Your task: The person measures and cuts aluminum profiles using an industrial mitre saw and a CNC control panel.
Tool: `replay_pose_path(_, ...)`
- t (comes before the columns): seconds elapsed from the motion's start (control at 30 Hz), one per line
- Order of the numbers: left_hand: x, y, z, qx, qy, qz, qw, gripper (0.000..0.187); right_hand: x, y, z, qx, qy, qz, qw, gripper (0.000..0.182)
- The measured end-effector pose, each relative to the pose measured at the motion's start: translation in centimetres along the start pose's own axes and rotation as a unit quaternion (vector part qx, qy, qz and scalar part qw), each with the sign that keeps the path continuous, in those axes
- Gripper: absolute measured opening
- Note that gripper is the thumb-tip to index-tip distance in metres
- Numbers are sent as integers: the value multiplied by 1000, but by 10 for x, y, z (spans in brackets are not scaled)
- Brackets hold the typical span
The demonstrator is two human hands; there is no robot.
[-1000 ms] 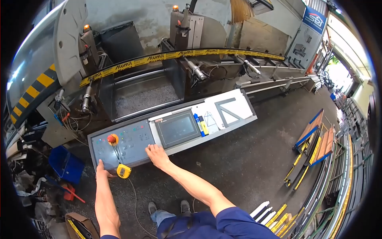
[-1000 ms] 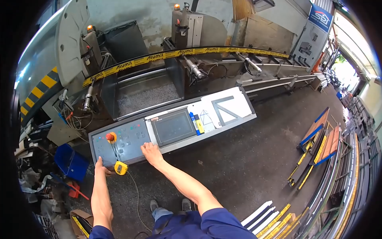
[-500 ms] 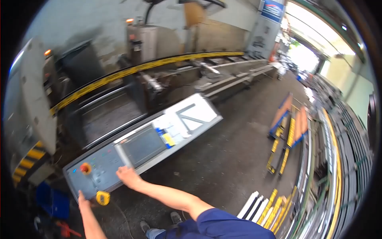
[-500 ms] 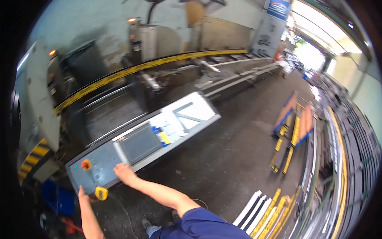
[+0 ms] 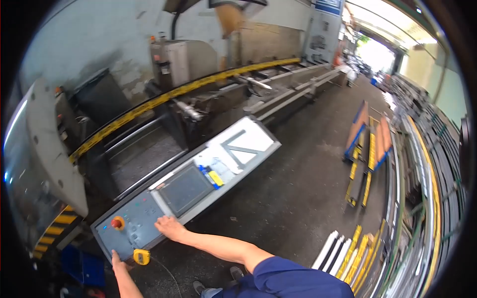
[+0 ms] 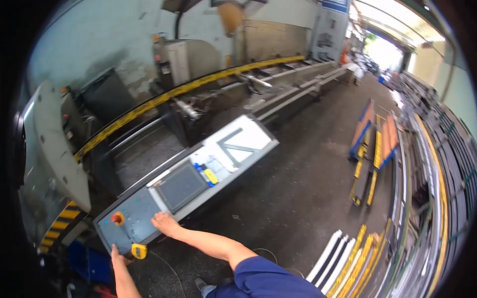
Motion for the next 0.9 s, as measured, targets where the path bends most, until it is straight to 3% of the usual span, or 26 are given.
replay_pose_path(0.07, -7, 10, -3, -14, 9, -30, 999, 92, 1, 2, 1, 15, -41, 5, 999, 14)
replay_pose_path(0.1, -5, -3, -9, -7, 52, -35, 998, 78, 7, 2, 1, 17, -54, 8, 998, 17)
replay_pose_path(0.13, -14, -7, -11, -4, 106, -61, 992, 79, 13, 3, 1, 21, -70, 7, 997, 20)
replay_pose_path(0.17, -7, -12, -12, -20, 101, -23, 994, 82, 15, 2, 1, 14, -72, -9, 997, 23)
replay_pose_path(0.27, 8, -11, -16, -17, 69, 121, 990, 111, 9, 2, -2, 26, -8, -44, 999, 35)
replay_pose_path(0.33, 2, 62, -11, -23, 67, 187, 980, 134, 4, 4, -1, 35, 14, -54, 998, 49)
replay_pose_path(0.37, -5, 60, -12, -31, 49, 145, 988, 140, 5, 4, -1, 38, 18, -55, 998, 54)
replay_pose_path(0.43, -2, 35, -14, -28, 42, 133, 990, 140, 2, 5, 0, 39, 29, -49, 998, 64)
replay_pose_path(0.57, 5, 47, -15, -29, 40, 203, 978, 137, 1, 4, 0, 50, 36, -55, 997, 77)
replay_pose_path(0.8, 1, 77, -10, -43, 6, 235, 971, 131, 11, 3, -4, 54, 26, -64, 996, 76)
replay_pose_path(0.9, -1, 54, -10, -40, 11, 227, 973, 131, 9, 2, -3, 50, 25, -63, 996, 75)
Point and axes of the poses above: each hand's wrist, its own y-axis away from the middle knuckle, its own x-axis out of the back of the hand, z = x × y, the point moved 10 cm from there along -y, towards the middle knuckle, and after that the axes turned 3 degrees about y, right-handed, at the moved point
